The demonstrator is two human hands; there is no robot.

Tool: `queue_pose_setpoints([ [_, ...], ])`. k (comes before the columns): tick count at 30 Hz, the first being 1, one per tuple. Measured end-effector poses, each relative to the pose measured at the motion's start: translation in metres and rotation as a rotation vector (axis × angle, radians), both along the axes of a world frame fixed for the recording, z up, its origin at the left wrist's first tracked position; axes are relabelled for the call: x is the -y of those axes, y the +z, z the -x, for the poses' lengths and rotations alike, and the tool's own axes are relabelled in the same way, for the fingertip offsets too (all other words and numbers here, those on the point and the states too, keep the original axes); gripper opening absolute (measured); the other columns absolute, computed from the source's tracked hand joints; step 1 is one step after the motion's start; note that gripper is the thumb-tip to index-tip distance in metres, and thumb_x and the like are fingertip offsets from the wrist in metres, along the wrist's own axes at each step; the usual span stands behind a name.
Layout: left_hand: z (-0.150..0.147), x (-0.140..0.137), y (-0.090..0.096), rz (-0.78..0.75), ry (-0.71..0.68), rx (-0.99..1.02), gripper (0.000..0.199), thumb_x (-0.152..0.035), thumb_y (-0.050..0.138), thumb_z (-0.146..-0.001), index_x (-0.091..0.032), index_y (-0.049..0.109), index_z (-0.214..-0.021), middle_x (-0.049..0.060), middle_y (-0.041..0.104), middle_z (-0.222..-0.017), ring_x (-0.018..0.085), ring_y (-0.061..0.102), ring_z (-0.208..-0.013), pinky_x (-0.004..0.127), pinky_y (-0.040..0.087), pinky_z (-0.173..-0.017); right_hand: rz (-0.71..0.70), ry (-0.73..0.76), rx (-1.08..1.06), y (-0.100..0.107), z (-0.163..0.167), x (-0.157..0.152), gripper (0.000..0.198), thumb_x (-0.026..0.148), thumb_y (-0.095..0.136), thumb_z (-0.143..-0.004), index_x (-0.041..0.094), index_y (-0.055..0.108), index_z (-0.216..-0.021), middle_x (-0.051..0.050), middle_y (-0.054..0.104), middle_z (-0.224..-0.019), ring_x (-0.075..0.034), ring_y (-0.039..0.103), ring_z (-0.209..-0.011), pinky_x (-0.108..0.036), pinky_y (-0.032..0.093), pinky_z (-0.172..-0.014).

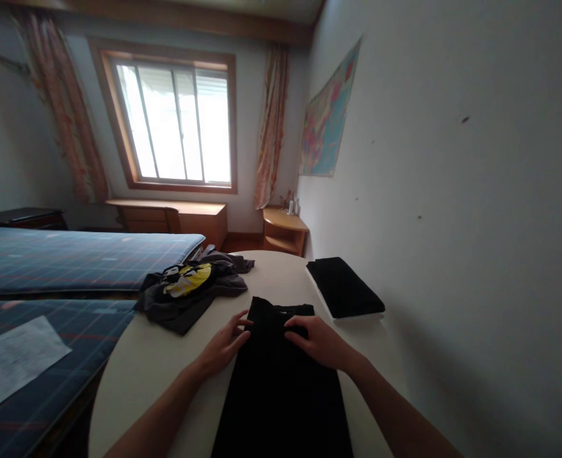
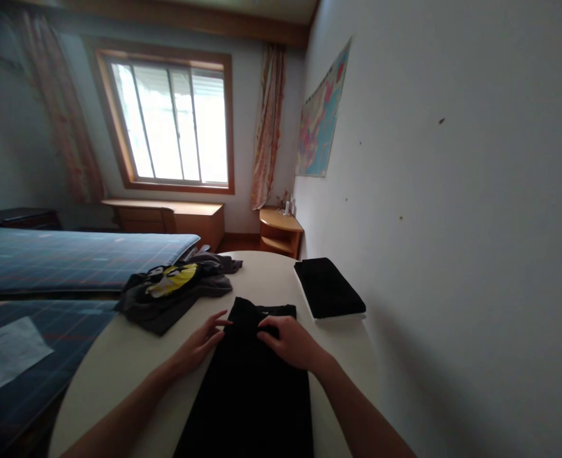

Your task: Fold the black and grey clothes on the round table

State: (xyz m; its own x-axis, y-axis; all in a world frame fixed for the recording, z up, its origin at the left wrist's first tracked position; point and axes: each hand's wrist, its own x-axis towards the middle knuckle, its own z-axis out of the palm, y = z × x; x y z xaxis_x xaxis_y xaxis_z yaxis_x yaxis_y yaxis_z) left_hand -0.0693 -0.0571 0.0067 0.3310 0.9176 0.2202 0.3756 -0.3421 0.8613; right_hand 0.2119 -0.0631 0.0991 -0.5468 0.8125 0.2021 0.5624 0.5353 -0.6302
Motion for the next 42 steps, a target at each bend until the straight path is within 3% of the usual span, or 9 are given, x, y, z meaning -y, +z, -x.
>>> queue_pose_setpoints([
  [5,-0.001,0.002,0.005,-0.002,0.059,-0.029,0.056,-0.052,0.035,-0.099,-0.022,0.031,-0.146,0.009,0.064,-0.124,0.021,0.065,-0.102,0.039,0.045,-0.099,-0.065,-0.012,-0.02,0.023,-0.001,-0.024,0.029,0.042,0.057,-0.091,0.021,0.071,-0.106,-0.004,0.074,-0.101,-0.02,0.067,-0.091,-0.032,0.049,-0.086],
  [8,-0.005,0.001,0.005,0.005,0.088,-0.033,0.056,-0.05,0.036,-0.098,-0.02,0.032,-0.146,0.01,0.066,-0.122,0.021,0.065,-0.101,0.037,0.046,-0.098,-0.091,-0.035,-0.019,0.025,0.001,-0.046,0.031,0.043,0.057,-0.091,0.02,0.071,-0.105,-0.004,0.075,-0.1,-0.02,0.067,-0.09,-0.033,0.049,-0.087],
  [13,-0.014,-0.004,0.0,0.026,0.122,-0.055,0.056,-0.039,0.05,-0.092,-0.025,0.035,-0.144,0.006,0.068,-0.118,0.019,0.068,-0.091,0.031,0.052,-0.084,-0.127,-0.064,-0.001,-0.001,0.004,-0.087,0.03,0.04,0.058,-0.09,0.018,0.072,-0.106,-0.007,0.074,-0.104,-0.022,0.067,-0.096,-0.034,0.048,-0.091],
  [19,-0.016,-0.009,-0.006,-0.079,0.178,-0.172,0.051,-0.019,0.053,-0.082,-0.025,0.054,-0.133,0.005,0.062,-0.127,0.017,0.065,-0.089,0.03,0.05,-0.09,-0.082,-0.098,0.099,-0.033,0.005,-0.114,0.032,0.04,0.058,-0.091,0.019,0.072,-0.109,-0.008,0.074,-0.107,-0.022,0.067,-0.1,-0.033,0.047,-0.091],
  [23,-0.018,-0.011,-0.009,-0.089,0.246,-0.175,0.056,-0.021,0.051,-0.084,-0.024,0.048,-0.14,0.008,0.057,-0.134,0.016,0.064,-0.081,0.032,0.051,-0.087,-0.089,-0.175,0.134,-0.039,0.006,-0.118,0.033,0.04,0.056,-0.093,0.02,0.069,-0.115,-0.008,0.073,-0.108,-0.021,0.067,-0.101,-0.032,0.046,-0.092],
  [29,-0.02,-0.012,-0.006,-0.034,0.276,-0.276,0.062,-0.025,0.051,-0.086,-0.017,0.041,-0.146,0.012,0.065,-0.122,0.022,0.065,-0.094,0.035,0.048,-0.091,-0.11,-0.438,0.202,-0.051,-0.014,-0.116,0.041,0.023,0.051,-0.092,0.015,0.057,-0.131,-0.011,0.067,-0.119,-0.02,0.063,-0.109,-0.028,0.044,-0.093],
  [34,-0.021,-0.01,-0.003,-0.005,0.298,-0.314,0.063,-0.023,0.051,-0.086,-0.02,0.039,-0.148,0.008,0.069,-0.109,0.023,0.065,-0.098,0.033,0.047,-0.09,-0.062,-0.623,0.235,-0.064,-0.039,-0.1,0.036,0.028,0.052,-0.09,0.014,0.061,-0.122,-0.011,0.072,-0.096,-0.024,0.068,-0.092,-0.031,0.047,-0.08],
  [37,-0.023,-0.009,-0.002,-0.032,0.293,-0.319,0.061,-0.021,0.052,-0.086,-0.024,0.042,-0.146,0.007,0.067,-0.119,0.022,0.065,-0.099,0.032,0.047,-0.09,-0.009,-0.638,0.242,-0.073,-0.044,-0.089,0.036,0.033,0.055,-0.089,0.019,0.06,-0.121,-0.006,0.073,-0.087,-0.022,0.07,-0.085,-0.028,0.046,-0.073],
  [42,-0.023,-0.013,-0.003,-0.054,0.303,-0.331,0.057,-0.02,0.052,-0.085,-0.028,0.048,-0.141,0.006,0.059,-0.136,0.02,0.065,-0.095,0.032,0.048,-0.09,-0.021,-0.592,0.163,-0.083,-0.042,-0.082,0.035,0.024,0.053,-0.088,0.024,0.057,-0.123,-0.002,0.072,-0.087,-0.018,0.069,-0.082,-0.025,0.046,-0.072],
])
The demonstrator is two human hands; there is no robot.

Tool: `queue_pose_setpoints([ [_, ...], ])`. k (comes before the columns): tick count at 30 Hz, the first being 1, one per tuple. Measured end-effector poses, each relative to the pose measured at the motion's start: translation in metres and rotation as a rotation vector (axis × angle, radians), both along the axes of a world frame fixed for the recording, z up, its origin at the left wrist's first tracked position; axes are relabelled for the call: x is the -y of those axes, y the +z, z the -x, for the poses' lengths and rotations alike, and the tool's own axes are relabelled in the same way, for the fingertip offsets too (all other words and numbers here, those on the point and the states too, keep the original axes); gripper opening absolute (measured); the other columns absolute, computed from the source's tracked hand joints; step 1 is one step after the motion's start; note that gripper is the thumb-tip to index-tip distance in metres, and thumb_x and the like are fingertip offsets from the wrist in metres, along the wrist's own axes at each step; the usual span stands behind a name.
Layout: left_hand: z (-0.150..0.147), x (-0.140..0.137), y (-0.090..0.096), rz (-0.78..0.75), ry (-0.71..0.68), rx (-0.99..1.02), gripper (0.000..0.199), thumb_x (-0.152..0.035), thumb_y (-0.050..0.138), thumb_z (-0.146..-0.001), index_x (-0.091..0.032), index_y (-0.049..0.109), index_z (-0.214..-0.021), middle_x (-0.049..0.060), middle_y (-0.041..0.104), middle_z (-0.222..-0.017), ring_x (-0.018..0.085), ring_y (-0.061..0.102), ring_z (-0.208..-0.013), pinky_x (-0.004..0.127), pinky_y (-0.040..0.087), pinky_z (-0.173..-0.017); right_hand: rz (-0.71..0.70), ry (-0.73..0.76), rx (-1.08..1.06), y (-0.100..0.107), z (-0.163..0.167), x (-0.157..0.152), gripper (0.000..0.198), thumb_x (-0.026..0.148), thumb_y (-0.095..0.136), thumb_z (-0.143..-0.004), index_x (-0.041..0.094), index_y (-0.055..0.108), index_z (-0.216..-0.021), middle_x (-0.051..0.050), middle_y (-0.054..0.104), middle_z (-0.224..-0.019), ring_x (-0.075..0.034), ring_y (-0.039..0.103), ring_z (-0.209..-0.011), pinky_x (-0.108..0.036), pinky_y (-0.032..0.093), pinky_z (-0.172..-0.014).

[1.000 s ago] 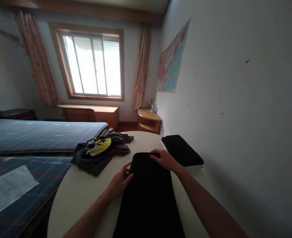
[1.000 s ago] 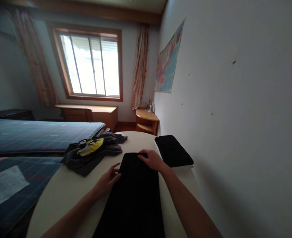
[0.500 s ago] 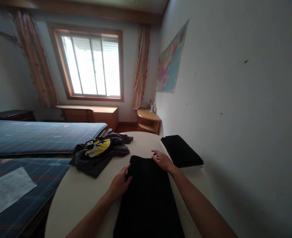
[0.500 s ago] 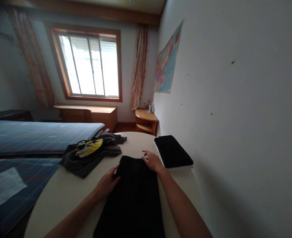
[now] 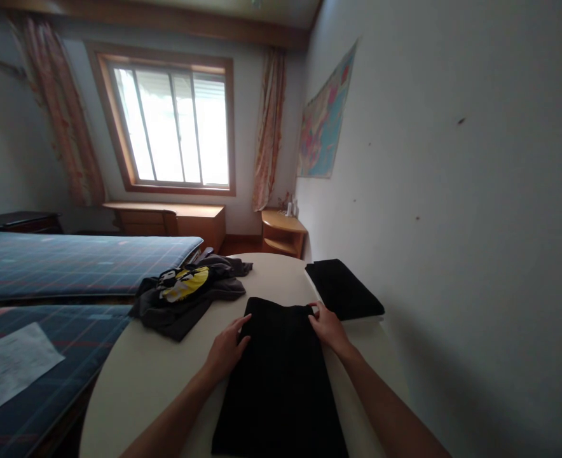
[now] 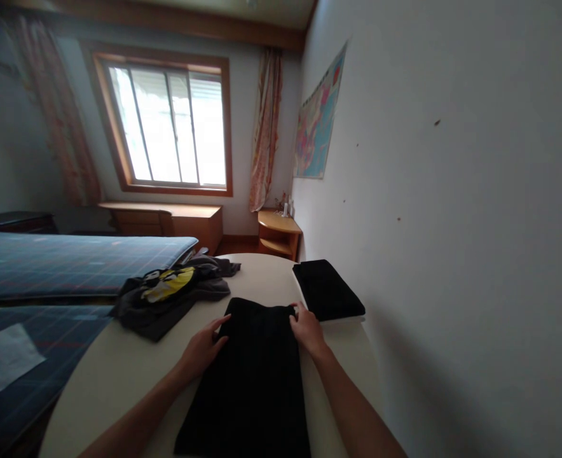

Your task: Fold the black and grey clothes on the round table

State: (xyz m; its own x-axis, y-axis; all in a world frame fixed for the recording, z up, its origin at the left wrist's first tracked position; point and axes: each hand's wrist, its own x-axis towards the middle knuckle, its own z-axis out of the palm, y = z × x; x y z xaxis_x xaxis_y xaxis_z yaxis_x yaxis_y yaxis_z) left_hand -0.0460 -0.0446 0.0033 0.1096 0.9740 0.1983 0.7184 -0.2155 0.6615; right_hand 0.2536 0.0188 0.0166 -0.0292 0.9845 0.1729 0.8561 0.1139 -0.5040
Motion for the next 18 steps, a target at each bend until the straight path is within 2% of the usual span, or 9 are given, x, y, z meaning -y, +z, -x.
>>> queue_pose_setpoints([
  [5,-0.001,-0.004,-0.002,0.003,0.059,0.006,0.052,-0.024,0.054,-0.088,-0.026,0.048,-0.14,0.007,0.059,-0.136,0.017,0.067,-0.083,0.033,0.048,-0.091,-0.071,-0.041,-0.001,-0.005,0.006,0.002,0.038,0.018,0.046,-0.092,0.021,0.055,-0.129,-0.008,0.069,-0.109,-0.02,0.067,-0.098,-0.029,0.048,-0.085],
  [8,-0.002,0.0,-0.003,-0.037,0.065,0.12,0.049,-0.03,0.052,-0.089,-0.023,0.05,-0.138,0.01,0.049,-0.147,0.016,0.069,-0.079,0.036,0.051,-0.091,-0.1,-0.04,0.072,-0.004,0.013,0.007,0.042,0.016,0.045,-0.092,0.02,0.054,-0.133,-0.012,0.06,-0.129,-0.022,0.062,-0.111,-0.032,0.046,-0.094],
  [10,-0.004,0.004,-0.003,-0.122,0.057,0.145,0.046,-0.03,0.053,-0.089,-0.023,0.054,-0.134,0.01,0.043,-0.151,0.022,0.067,-0.102,0.039,0.049,-0.1,-0.138,-0.046,0.166,0.0,0.021,0.014,0.042,0.018,0.045,-0.093,0.022,0.056,-0.134,-0.013,0.053,-0.139,-0.025,0.057,-0.119,-0.035,0.045,-0.098],
  [12,-0.005,0.01,-0.002,-0.222,0.011,0.082,0.044,-0.027,0.055,-0.087,-0.024,0.058,-0.13,0.008,0.043,-0.151,0.026,0.052,-0.128,0.043,0.041,-0.11,-0.149,-0.012,0.234,0.003,0.031,0.022,0.041,0.027,0.046,-0.095,0.023,0.058,-0.133,-0.012,0.05,-0.144,-0.029,0.051,-0.126,-0.04,0.042,-0.102],
  [14,-0.008,0.015,0.001,-0.258,-0.062,-0.002,0.043,-0.024,0.055,-0.086,-0.025,0.06,-0.128,0.007,0.048,-0.147,0.027,0.044,-0.135,0.045,0.035,-0.115,-0.086,0.03,0.243,0.004,0.041,0.03,0.044,0.04,0.046,-0.096,0.024,0.057,-0.136,-0.012,0.048,-0.147,-0.032,0.046,-0.132,-0.045,0.038,-0.106],
  [16,-0.01,0.018,0.004,-0.216,-0.114,-0.051,0.043,-0.022,0.052,-0.086,-0.024,0.06,-0.129,0.007,0.054,-0.142,0.027,0.048,-0.132,0.046,0.036,-0.114,0.037,0.051,0.237,0.001,0.049,0.035,0.056,0.053,0.045,-0.094,0.024,0.051,-0.142,-0.012,0.044,-0.151,-0.034,0.039,-0.138,-0.049,0.032,-0.11],
  [18,-0.01,0.019,0.006,-0.174,-0.135,-0.074,0.044,-0.021,0.05,-0.087,-0.023,0.059,-0.13,0.007,0.057,-0.14,0.028,0.047,-0.133,0.048,0.035,-0.114,0.141,0.063,0.258,-0.003,0.053,0.034,0.066,0.059,0.043,-0.094,0.023,0.042,-0.149,-0.012,0.034,-0.157,-0.035,0.029,-0.144,-0.052,0.025,-0.114],
])
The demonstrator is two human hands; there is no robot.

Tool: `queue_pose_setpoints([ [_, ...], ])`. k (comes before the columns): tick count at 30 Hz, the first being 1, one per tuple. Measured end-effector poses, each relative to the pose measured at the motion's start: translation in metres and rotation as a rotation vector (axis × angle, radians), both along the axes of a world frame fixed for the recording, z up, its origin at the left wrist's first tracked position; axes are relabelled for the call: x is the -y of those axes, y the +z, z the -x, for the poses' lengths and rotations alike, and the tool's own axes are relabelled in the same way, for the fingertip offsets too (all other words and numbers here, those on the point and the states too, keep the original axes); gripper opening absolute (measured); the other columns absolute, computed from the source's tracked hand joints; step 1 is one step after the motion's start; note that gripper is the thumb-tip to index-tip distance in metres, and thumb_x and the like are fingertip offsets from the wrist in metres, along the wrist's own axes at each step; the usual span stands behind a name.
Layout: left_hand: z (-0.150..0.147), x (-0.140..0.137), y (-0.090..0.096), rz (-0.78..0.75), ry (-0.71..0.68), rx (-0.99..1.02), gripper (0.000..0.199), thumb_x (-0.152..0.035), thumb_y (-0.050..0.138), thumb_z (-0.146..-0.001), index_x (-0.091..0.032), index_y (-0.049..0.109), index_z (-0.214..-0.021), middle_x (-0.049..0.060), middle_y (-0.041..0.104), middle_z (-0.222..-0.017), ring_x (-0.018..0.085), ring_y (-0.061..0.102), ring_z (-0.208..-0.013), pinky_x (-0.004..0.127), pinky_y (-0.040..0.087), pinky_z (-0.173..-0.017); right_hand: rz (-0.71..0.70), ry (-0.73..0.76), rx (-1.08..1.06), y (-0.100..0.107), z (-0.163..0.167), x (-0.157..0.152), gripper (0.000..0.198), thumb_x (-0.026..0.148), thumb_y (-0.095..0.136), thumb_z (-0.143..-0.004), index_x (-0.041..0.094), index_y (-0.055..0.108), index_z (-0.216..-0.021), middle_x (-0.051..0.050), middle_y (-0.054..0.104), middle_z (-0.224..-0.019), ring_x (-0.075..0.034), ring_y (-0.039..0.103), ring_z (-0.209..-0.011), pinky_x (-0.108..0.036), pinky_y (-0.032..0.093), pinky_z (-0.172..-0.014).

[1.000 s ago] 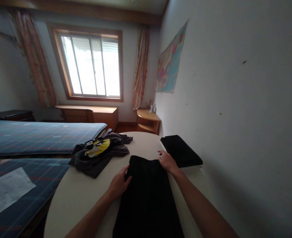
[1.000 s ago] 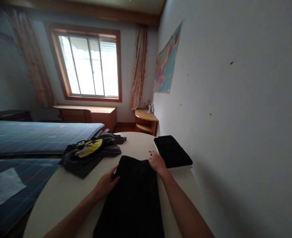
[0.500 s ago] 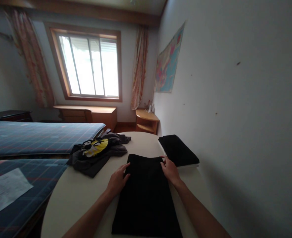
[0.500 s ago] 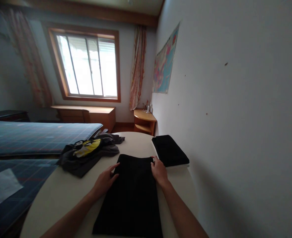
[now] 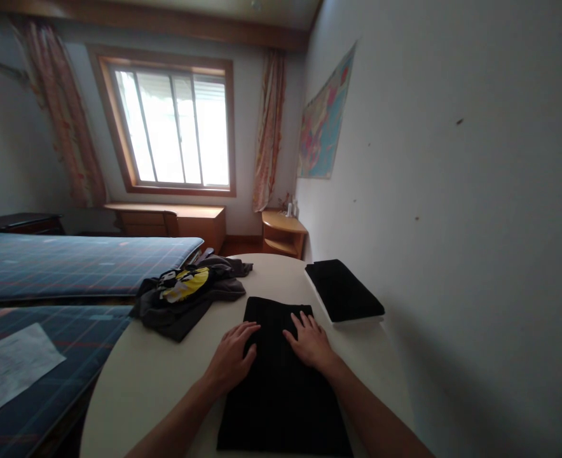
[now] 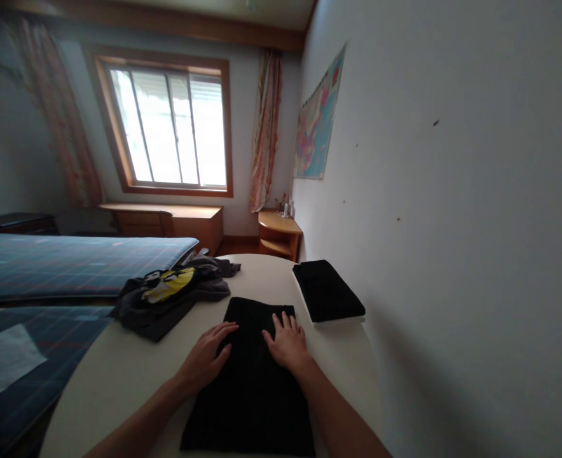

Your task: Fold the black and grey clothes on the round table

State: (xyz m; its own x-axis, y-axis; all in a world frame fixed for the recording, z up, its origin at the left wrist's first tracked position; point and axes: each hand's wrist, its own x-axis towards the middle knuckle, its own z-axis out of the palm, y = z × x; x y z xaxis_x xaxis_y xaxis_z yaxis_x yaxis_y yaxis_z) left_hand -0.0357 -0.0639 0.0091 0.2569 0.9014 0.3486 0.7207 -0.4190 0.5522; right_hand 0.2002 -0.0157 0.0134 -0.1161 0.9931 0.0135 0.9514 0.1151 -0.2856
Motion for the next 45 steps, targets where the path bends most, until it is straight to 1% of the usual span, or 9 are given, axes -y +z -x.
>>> queue_pose_setpoints([
  [6,0.009,0.002,0.004,-0.055,-0.142,-0.021,0.046,-0.022,0.047,-0.089,-0.025,0.057,-0.134,0.004,0.053,-0.145,0.026,0.039,-0.141,0.047,0.033,-0.116,0.036,-0.019,0.078,0.008,0.002,-0.023,0.067,0.056,0.034,-0.097,0.022,0.03,-0.154,-0.01,0.021,-0.163,-0.03,0.018,-0.149,-0.05,0.013,-0.118],
  [11,0.013,0.005,0.002,0.044,-0.202,-0.147,0.043,-0.029,0.045,-0.095,-0.03,0.054,-0.137,0.002,0.057,-0.142,0.023,0.041,-0.14,0.05,0.024,-0.12,-0.14,0.047,0.102,0.028,0.017,-0.008,0.051,0.044,0.039,-0.098,0.019,0.054,-0.14,-0.013,0.044,-0.151,-0.03,0.038,-0.139,-0.044,0.027,-0.113],
  [14,0.011,0.001,-0.004,0.08,-0.177,-0.195,0.041,-0.033,0.036,-0.101,-0.032,0.053,-0.138,0.0,0.053,-0.146,0.021,0.038,-0.142,0.052,0.022,-0.12,-0.044,0.051,0.072,0.032,0.028,0.021,0.056,0.054,0.039,-0.095,0.021,0.056,-0.137,-0.014,0.049,-0.147,-0.035,0.044,-0.133,-0.051,0.033,-0.108],
  [18,0.007,-0.006,-0.01,0.016,-0.1,-0.232,0.039,-0.033,0.04,-0.1,-0.03,0.056,-0.135,0.002,0.05,-0.149,0.024,0.038,-0.142,0.054,0.024,-0.119,0.188,0.069,0.055,0.023,0.031,0.041,0.074,0.068,0.037,-0.091,0.026,0.036,-0.152,-0.011,0.026,-0.161,-0.041,0.022,-0.145,-0.066,0.019,-0.111],
  [24,0.01,0.0,0.001,-0.166,-0.035,-0.134,0.031,-0.028,0.046,-0.097,-0.026,0.065,-0.122,0.007,0.066,-0.127,0.023,0.06,-0.118,0.044,0.042,-0.109,0.102,0.075,0.019,0.006,0.028,0.01,0.074,0.067,0.035,-0.093,0.026,0.03,-0.154,-0.008,0.015,-0.164,-0.038,0.009,-0.149,-0.066,0.007,-0.114],
  [28,0.015,0.007,-0.004,-0.133,-0.24,-0.222,0.046,-0.032,0.052,-0.095,-0.034,0.05,-0.141,0.003,0.052,-0.147,0.024,0.046,-0.136,0.048,0.03,-0.118,-0.024,0.067,-0.037,0.008,0.029,-0.005,0.065,0.061,0.042,-0.093,0.026,0.042,-0.149,-0.008,0.023,-0.162,-0.034,0.017,-0.149,-0.058,0.011,-0.117],
  [32,0.015,0.005,-0.015,-0.025,-0.249,-0.33,0.045,-0.035,0.043,-0.1,-0.038,0.044,-0.145,0.001,0.035,-0.158,0.025,0.033,-0.145,0.053,0.024,-0.119,-0.107,0.065,-0.062,0.014,0.028,0.005,0.056,0.052,0.039,-0.096,0.025,0.049,-0.144,-0.007,0.031,-0.159,-0.031,0.026,-0.146,-0.053,0.015,-0.118],
  [39,0.011,0.01,-0.01,0.065,-0.237,-0.448,0.062,-0.05,0.042,-0.098,-0.036,0.022,-0.155,0.004,0.019,-0.163,0.029,0.016,-0.15,0.059,0.018,-0.118,0.011,0.122,-0.002,-0.003,0.015,0.037,0.065,0.063,0.03,-0.096,0.033,0.026,-0.155,-0.002,0.018,-0.164,-0.032,0.009,-0.15,-0.055,0.004,-0.118],
  [45,0.011,0.016,0.007,-0.073,-0.21,-0.379,0.043,-0.047,0.047,-0.098,-0.034,0.053,-0.138,0.006,0.054,-0.144,0.027,0.052,-0.13,0.052,0.03,-0.114,-0.006,0.168,-0.019,0.009,0.002,0.05,0.071,0.066,0.044,-0.09,0.033,0.035,-0.151,-0.003,0.032,-0.159,-0.033,0.022,-0.147,-0.052,0.011,-0.118],
])
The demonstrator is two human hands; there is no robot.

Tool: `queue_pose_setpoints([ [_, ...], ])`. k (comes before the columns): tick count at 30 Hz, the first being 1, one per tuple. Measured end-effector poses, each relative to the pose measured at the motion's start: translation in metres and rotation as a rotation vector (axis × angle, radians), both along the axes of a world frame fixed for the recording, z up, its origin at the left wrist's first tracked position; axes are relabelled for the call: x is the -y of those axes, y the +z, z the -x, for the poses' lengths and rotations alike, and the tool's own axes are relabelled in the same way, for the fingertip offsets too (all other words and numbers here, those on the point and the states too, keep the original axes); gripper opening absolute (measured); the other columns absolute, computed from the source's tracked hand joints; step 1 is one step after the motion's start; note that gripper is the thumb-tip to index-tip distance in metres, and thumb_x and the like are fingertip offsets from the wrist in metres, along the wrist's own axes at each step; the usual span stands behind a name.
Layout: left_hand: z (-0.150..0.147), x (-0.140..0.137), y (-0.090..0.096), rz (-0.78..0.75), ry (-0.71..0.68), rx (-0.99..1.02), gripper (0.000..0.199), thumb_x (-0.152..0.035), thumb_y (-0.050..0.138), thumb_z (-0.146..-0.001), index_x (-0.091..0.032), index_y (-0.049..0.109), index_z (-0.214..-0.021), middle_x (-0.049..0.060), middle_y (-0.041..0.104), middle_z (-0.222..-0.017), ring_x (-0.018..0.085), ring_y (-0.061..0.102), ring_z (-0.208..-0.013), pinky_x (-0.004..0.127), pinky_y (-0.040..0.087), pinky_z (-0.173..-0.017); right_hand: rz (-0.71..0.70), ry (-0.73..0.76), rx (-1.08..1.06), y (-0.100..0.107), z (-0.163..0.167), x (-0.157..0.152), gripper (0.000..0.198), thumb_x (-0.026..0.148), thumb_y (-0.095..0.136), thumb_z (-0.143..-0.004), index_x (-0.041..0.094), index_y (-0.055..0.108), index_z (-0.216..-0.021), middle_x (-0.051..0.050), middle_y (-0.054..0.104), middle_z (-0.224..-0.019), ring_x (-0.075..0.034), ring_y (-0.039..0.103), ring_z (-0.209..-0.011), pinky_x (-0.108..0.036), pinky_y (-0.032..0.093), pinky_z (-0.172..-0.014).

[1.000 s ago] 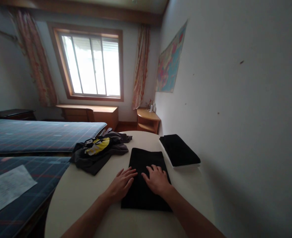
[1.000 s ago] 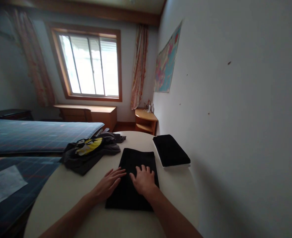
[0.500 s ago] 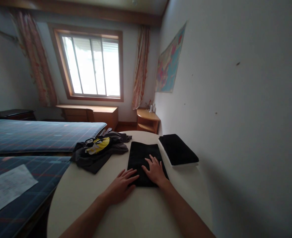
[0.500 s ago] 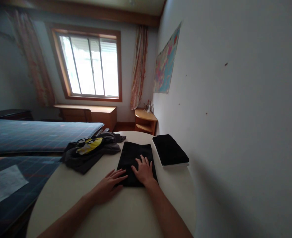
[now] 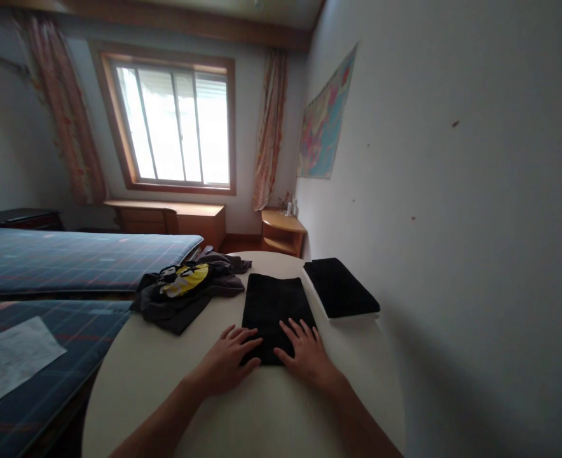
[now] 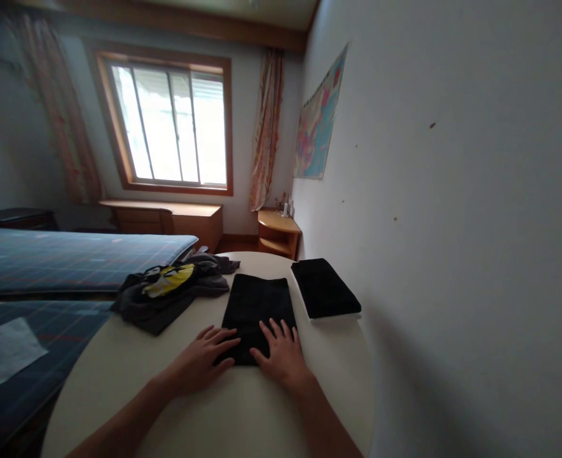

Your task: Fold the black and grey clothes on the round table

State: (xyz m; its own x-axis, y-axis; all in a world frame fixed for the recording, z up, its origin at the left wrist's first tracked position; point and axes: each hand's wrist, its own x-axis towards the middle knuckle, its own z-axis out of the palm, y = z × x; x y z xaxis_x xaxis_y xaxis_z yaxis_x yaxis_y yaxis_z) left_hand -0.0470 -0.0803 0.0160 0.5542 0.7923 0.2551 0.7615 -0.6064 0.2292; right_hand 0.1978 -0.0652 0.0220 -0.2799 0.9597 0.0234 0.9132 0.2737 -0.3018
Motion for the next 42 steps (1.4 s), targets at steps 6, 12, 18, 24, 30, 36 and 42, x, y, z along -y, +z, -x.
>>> queue_pose_setpoints([
  [6,-0.001,-0.002,0.01,-0.089,0.034,0.157,0.032,-0.033,0.04,-0.101,-0.027,0.068,-0.114,0.006,0.072,-0.107,0.021,0.065,-0.1,0.041,0.046,-0.099,-0.089,0.134,-0.154,0.023,-0.011,0.009,0.043,0.055,0.05,-0.092,0.026,0.07,-0.117,-0.007,0.071,-0.112,-0.025,0.06,-0.108,-0.039,0.038,-0.101],
  [12,0.0,-0.003,0.001,-0.03,-0.014,0.126,0.039,-0.036,0.051,-0.095,-0.032,0.058,-0.133,0.003,0.057,-0.14,0.025,0.053,-0.127,0.048,0.035,-0.113,-0.133,0.198,-0.176,0.016,-0.021,0.0,0.056,0.05,0.06,-0.087,0.028,0.056,-0.138,-0.005,0.053,-0.145,-0.026,0.043,-0.135,-0.04,0.027,-0.115],
  [18,0.0,0.003,0.017,0.026,0.004,0.143,0.034,-0.037,0.039,-0.101,-0.027,0.066,-0.117,0.004,0.072,-0.11,0.022,0.065,-0.102,0.042,0.047,-0.098,-0.043,0.244,-0.275,0.022,-0.024,0.002,0.032,0.044,0.057,-0.089,0.026,0.074,-0.11,-0.004,0.073,-0.109,-0.023,0.062,-0.106,-0.036,0.042,-0.1],
  [24,0.007,-0.004,-0.003,0.01,-0.012,0.128,0.045,-0.044,0.045,-0.098,-0.034,0.049,-0.142,0.004,0.041,-0.154,0.028,0.038,-0.141,0.048,0.033,-0.115,-0.057,0.261,-0.276,0.013,-0.025,-0.002,0.055,0.049,0.059,-0.088,0.027,0.055,-0.139,-0.006,0.055,-0.143,-0.025,0.046,-0.134,-0.04,0.031,-0.114],
  [30,0.008,-0.005,-0.006,0.034,0.058,0.096,0.048,-0.049,0.056,-0.092,-0.033,0.055,-0.137,0.007,0.054,-0.143,0.029,0.05,-0.13,0.049,0.037,-0.111,0.016,0.25,-0.137,0.007,-0.024,-0.006,0.066,0.061,0.058,-0.085,0.032,0.049,-0.144,-0.003,0.038,-0.156,-0.028,0.027,-0.146,-0.047,0.018,-0.12],
  [36,0.011,-0.013,-0.017,-0.108,0.158,0.165,0.043,-0.031,0.056,-0.09,-0.03,0.059,-0.133,0.006,0.051,-0.146,0.029,0.047,-0.131,0.048,0.038,-0.112,-0.089,0.215,-0.241,0.008,-0.024,-0.008,0.043,0.046,0.051,-0.093,0.028,0.064,-0.129,-0.005,0.058,-0.14,-0.023,0.048,-0.13,-0.038,0.032,-0.112],
  [42,0.017,-0.03,-0.028,-0.066,0.295,0.184,0.042,-0.028,0.053,-0.09,-0.026,0.059,-0.132,0.007,0.057,-0.14,0.028,0.053,-0.126,0.047,0.04,-0.11,-0.071,0.016,-0.094,-0.011,-0.03,-0.025,0.051,0.045,0.04,-0.098,0.024,0.051,-0.143,-0.006,0.045,-0.152,-0.023,0.037,-0.14,-0.038,0.025,-0.116],
])
